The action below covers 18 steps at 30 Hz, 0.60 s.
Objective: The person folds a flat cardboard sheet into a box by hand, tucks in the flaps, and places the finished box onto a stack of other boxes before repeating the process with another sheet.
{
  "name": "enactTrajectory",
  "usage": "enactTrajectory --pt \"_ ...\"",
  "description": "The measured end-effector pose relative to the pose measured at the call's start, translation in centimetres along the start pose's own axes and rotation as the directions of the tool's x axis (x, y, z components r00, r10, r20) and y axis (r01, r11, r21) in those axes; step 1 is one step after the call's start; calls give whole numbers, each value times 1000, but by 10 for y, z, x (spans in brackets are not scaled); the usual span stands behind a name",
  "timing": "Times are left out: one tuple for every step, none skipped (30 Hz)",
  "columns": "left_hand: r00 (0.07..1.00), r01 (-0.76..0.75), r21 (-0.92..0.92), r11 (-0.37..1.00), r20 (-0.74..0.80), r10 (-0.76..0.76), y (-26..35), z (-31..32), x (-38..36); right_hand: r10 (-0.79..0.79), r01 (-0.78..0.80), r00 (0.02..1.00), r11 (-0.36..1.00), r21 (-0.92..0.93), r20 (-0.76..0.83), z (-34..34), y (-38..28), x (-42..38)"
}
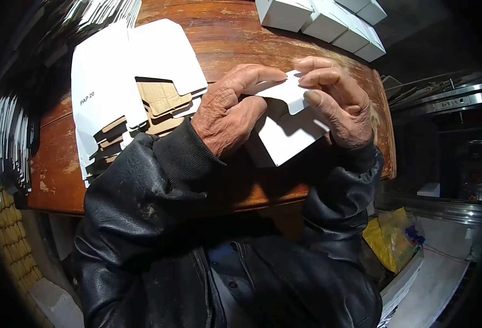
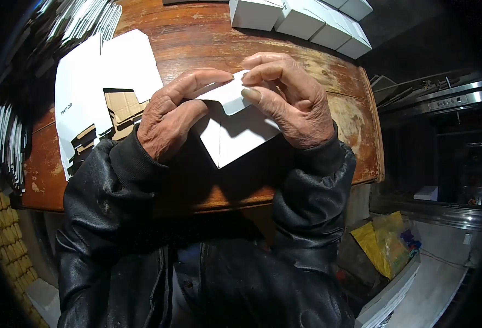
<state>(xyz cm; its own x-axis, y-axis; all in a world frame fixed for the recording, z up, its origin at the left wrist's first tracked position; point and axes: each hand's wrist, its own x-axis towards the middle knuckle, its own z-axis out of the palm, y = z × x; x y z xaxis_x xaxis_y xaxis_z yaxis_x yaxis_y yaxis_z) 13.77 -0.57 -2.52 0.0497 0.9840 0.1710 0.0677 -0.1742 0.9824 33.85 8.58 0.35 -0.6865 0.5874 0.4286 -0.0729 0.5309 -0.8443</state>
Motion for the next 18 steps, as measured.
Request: enactTrajectory --pt "1000 11 4 1000 7 -11 1 -1 -1 12 -11 1000 1000 -14 25 -2 -2 -1" --pt "1000 21 9 1000 14 -21 3 -1 -2 24 -23 998 999 -28 50 -4 -3 -1" --pt "1000 -14 4 1000 16 14 1 -2 -2 -4 9 996 998 -58 84 -6 -3 -1" --pt "999 -49 0 999 18 49 -1 -2 -3 -31 42 993 995 -86 118 -9 -3 0" --pt "995 -92 13 996 30 92 -3 -2 -2 -57 74 987 991 -113 152 -11 -2 1" --pt "990 -135 25 991 43 134 -5 -3 -1 -69 92 985 986 -137 158 -11 1 1" --pt "983 -178 37 983 55 176 -6 -5 -1 -82 109 983 981 -160 166 -11 5 1" --pt "974 -209 50 977 99 203 -6 -8 -1 -95 127 980 975 -183 174 -11 7 0" --pt "971 -224 75 972 99 217 -5 -6 -1 -86 114 980 981 -156 178 -11 7 0" --pt "968 -240 99 966 100 230 -5 -4 -2 -77 101 981 986 -129 180 -11 6 1" --pt "964 -255 122 959 102 244 -5 -1 -2 -66 86 981 991 -103 183 -12 5 0" --pt "970 -240 155 958 79 230 -10 1 -1 -30 40 982 998 -54 188 -12 4 -1" --pt "968 -248 179 952 78 237 -12 2 0 6 -5 981 1000 -4 196 -11 2 -2" --pt "967 -255 203 945 76 244 -13 2 1 39 -50 978 998 47 206 -10 0 -2" --pt "965 -263 229 937 74 252 -13 2 2 60 -75 975 995 63 213 -10 -1 -3" --pt "974 -227 212 951 31 225 -11 3 0 80 -100 972 992 80 220 -12 -1 -4" --pt "978 -209 197 958 26 208 -10 3 -1 102 -126 969 987 95 227 -13 -2 -5" --pt "981 -192 182 964 21 192 -9 3 -1 104 -132 969 985 109 226 -13 -3 -6"
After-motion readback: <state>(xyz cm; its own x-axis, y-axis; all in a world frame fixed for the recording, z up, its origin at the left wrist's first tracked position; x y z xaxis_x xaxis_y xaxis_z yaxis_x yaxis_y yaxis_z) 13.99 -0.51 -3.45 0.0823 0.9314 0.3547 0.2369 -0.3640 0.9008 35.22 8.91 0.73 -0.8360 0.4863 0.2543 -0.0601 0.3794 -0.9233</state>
